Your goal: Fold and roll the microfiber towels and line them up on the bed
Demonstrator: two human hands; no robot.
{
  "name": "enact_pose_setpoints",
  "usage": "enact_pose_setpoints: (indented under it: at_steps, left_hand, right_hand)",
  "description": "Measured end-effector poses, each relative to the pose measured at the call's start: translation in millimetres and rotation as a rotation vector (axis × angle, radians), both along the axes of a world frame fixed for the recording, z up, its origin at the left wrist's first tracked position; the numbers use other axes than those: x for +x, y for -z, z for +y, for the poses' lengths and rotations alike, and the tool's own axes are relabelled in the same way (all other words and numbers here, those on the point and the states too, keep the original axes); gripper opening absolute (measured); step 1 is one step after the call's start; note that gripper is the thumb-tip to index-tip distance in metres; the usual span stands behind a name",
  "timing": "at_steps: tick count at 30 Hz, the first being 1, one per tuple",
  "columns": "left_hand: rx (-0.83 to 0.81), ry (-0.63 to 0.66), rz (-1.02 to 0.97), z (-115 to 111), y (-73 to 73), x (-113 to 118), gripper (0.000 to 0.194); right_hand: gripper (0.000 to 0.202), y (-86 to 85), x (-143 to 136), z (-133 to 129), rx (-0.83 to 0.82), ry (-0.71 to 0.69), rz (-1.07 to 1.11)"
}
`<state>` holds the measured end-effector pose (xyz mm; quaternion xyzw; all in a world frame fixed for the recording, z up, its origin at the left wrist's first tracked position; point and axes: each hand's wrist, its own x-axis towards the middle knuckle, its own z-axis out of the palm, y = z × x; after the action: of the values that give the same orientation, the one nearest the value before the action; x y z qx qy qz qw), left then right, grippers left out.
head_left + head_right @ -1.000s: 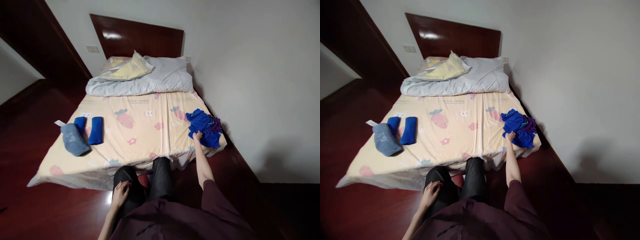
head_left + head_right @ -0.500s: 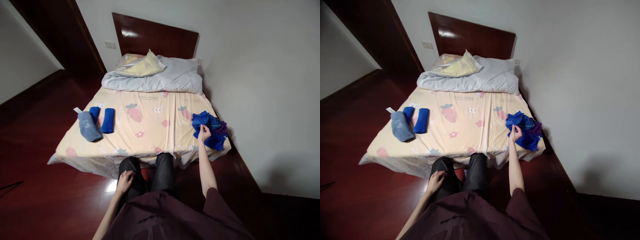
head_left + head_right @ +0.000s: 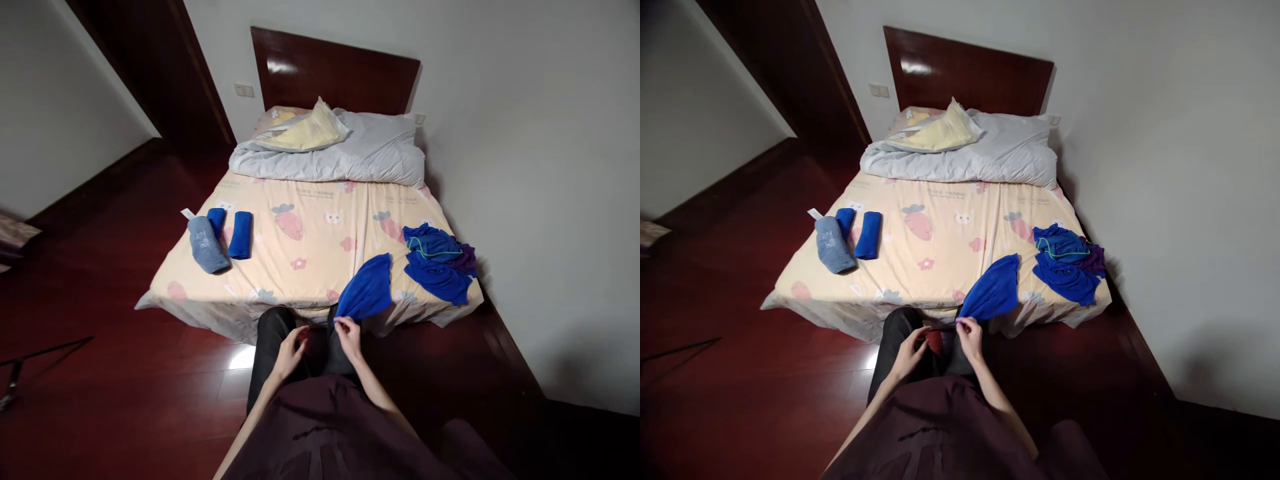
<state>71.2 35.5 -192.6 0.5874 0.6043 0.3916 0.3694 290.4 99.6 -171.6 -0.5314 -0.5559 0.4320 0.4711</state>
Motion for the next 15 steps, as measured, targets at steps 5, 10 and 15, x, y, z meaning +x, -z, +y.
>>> enact_pose_setpoints:
  at_steps: [5, 10, 15]
  left_hand:
    - [0.217, 0.203, 0.041, 5.3, -33.1, 26.1, 0.038]
    - [0.229, 0.239, 0.077, 6.5, -54.2, 38.1, 0.021]
    - [0.221, 0.216, 0.060, 1.0, -62.9, 38.2, 0.023]
  right_hand:
    - [0.014, -14.0, -14.3, -51.2, 0.062, -0.242, -0.037]
    - [0.012, -36.7, 1.4, -39.8, 0.009, -0.272, 0.010]
    - [0.020, -42.7, -3.5, -41.0, -0.078, -0.314, 0.088]
